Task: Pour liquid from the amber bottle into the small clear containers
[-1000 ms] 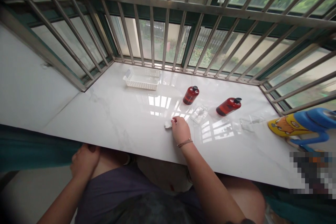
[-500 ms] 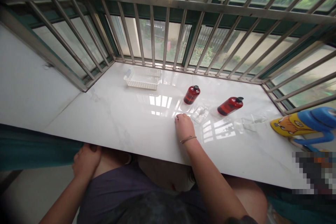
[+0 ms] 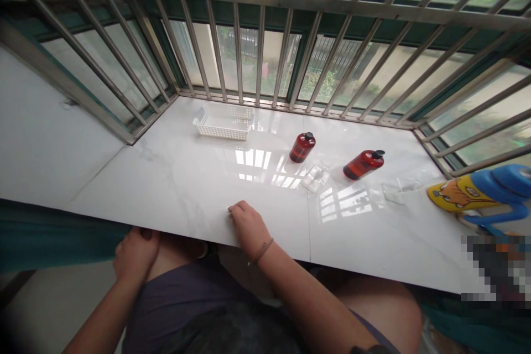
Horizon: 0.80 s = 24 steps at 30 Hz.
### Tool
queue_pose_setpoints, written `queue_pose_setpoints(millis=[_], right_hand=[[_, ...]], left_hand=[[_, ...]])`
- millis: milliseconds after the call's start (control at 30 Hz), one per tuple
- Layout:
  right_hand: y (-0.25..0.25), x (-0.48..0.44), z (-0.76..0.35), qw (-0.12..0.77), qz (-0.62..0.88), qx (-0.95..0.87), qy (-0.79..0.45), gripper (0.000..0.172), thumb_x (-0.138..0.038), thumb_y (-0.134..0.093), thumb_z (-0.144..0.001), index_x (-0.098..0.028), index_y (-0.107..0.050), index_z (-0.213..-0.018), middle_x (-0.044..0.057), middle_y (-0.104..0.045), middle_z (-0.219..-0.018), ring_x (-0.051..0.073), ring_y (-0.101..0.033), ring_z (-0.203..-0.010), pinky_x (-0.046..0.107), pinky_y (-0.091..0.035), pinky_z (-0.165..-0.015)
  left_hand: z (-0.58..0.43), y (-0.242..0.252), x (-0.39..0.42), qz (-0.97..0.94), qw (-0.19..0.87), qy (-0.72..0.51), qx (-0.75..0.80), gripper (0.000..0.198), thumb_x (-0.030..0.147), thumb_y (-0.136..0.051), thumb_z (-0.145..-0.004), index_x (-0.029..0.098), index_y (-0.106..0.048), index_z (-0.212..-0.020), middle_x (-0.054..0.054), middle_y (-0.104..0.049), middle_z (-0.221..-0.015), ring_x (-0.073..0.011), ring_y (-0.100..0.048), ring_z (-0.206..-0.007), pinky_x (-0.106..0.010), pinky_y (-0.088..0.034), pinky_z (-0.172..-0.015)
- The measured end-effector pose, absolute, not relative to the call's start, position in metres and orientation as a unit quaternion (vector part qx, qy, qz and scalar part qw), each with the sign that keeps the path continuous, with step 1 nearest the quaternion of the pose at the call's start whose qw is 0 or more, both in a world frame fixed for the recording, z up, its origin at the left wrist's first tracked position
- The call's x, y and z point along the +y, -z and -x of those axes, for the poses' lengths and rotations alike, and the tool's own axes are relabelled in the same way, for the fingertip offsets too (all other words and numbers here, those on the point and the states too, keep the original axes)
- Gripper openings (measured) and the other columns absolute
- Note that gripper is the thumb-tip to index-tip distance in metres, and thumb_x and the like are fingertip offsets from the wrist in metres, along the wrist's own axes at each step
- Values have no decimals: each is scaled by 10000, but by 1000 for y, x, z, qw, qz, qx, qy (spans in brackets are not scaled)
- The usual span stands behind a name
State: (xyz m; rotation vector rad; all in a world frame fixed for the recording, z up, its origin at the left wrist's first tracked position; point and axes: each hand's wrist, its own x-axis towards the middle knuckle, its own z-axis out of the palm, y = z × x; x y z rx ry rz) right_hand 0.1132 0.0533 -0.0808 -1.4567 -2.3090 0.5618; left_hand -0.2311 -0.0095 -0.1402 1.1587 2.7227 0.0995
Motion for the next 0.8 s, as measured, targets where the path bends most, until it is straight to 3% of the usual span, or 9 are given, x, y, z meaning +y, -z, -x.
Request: queue_pose_setpoints(millis=[100, 267, 433, 567, 667, 800], right_hand=[[77, 80, -160, 195, 596, -761, -165, 255, -192, -503, -1084, -203, -705, -1239, 100, -715, -1220, 201, -681, -1100, 291, -506, -1006], [82, 112, -230, 184, 709, -672, -107, 258, -151, -478, -1049, -110, -709, -1156, 200, -691, -1109, 304, -653, -1046, 424, -498, -954], [94, 88, -179, 177, 652, -725, -131, 253, -116, -461, -1055, -147, -711, -1074, 159, -685, -1059, 270, -630, -1000, 384, -487, -956], [94, 58, -105, 184, 531, -805, -192, 186, -84, -597, -1007, -217, -727, -1014, 73, -720, -1035, 212, -649, -1003, 290, -503, -965], [89, 52, -90, 213, 500, -812, -214, 164, -132, -628, -1019, -234, -732, -1093, 42, -737, -1057, 186, -675, -998, 267, -520, -956], [86, 68, -138, 259, 565, -756, -205, 172, -170, -594, -1035, -201, -704, -1162, 76, -730, -1120, 193, -691, -1035, 304, -531, -969]], left_hand=[[230, 138, -10, -385, 93, -40, 917, 696, 661, -427, -959, 125, -623, -1357, -283, -672, -1343, -495, -601, -1291, -599, -535, -1002], [227, 136, -9, -382, 92, -46, 918, 735, 687, -399, -965, 112, -614, -1369, -297, -673, -1327, -508, -595, -1293, -616, -534, -992], [228, 137, -9, -388, 88, -40, 917, 737, 690, -406, -963, 108, -620, -1362, -292, -672, -1331, -500, -603, -1290, -596, -537, -1001], [230, 138, -9, -388, 89, -31, 917, 753, 705, -386, -971, 96, -630, -1339, -296, -677, -1316, -506, -613, -1279, -599, -540, -1002], [231, 139, -8, -394, 88, -28, 914, 782, 731, -364, -972, 95, -631, -1339, -291, -676, -1318, -510, -613, -1279, -599, -542, -1004], [231, 139, -8, -396, 85, -27, 914, 805, 742, -361, -968, 88, -622, -1357, -294, -672, -1325, -511, -611, -1281, -604, -543, -1003]])
